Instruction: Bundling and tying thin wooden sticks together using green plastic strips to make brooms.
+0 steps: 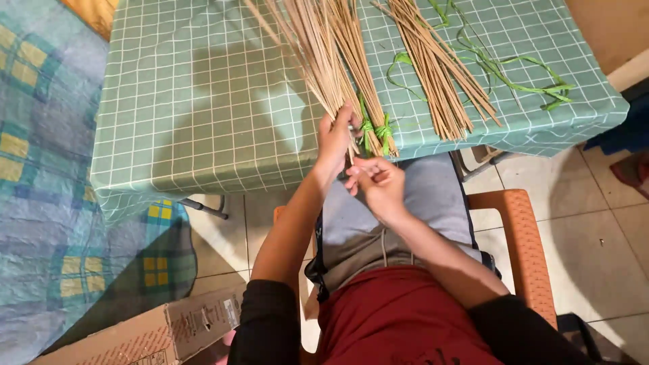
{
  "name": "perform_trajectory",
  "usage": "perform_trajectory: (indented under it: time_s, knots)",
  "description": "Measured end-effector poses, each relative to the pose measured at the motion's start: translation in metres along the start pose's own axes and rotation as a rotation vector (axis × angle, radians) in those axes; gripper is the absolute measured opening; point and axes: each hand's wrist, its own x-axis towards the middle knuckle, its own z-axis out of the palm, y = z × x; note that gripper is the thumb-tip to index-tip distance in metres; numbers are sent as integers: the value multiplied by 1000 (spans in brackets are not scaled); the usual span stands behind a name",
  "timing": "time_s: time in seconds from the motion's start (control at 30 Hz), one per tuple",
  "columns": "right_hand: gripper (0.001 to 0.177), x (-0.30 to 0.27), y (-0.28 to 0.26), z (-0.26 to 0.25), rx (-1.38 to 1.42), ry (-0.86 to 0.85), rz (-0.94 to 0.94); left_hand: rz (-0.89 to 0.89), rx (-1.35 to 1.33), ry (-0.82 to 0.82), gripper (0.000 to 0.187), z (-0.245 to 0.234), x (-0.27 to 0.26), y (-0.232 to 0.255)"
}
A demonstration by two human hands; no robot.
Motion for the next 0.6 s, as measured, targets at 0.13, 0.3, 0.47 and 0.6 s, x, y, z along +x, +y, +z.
perform_trajectory:
  time_s: [0.13,0.3,0.47,0.6]
  knots:
    - [13,7,-17,-2,-170,8,-9,-77,-141,-61,40,3,-2,6]
    - [20,22,-37,-22,-779,-83,-154,-221,-389,-217,48,-6,-5,24]
    - [12,25,-65,-20,-857,-125,-251,-262,-484,-191,64,-6,-3,26]
    - [16,37,-60,-39,-838,35,-330,-205,-414,-135,66,-17,4,26]
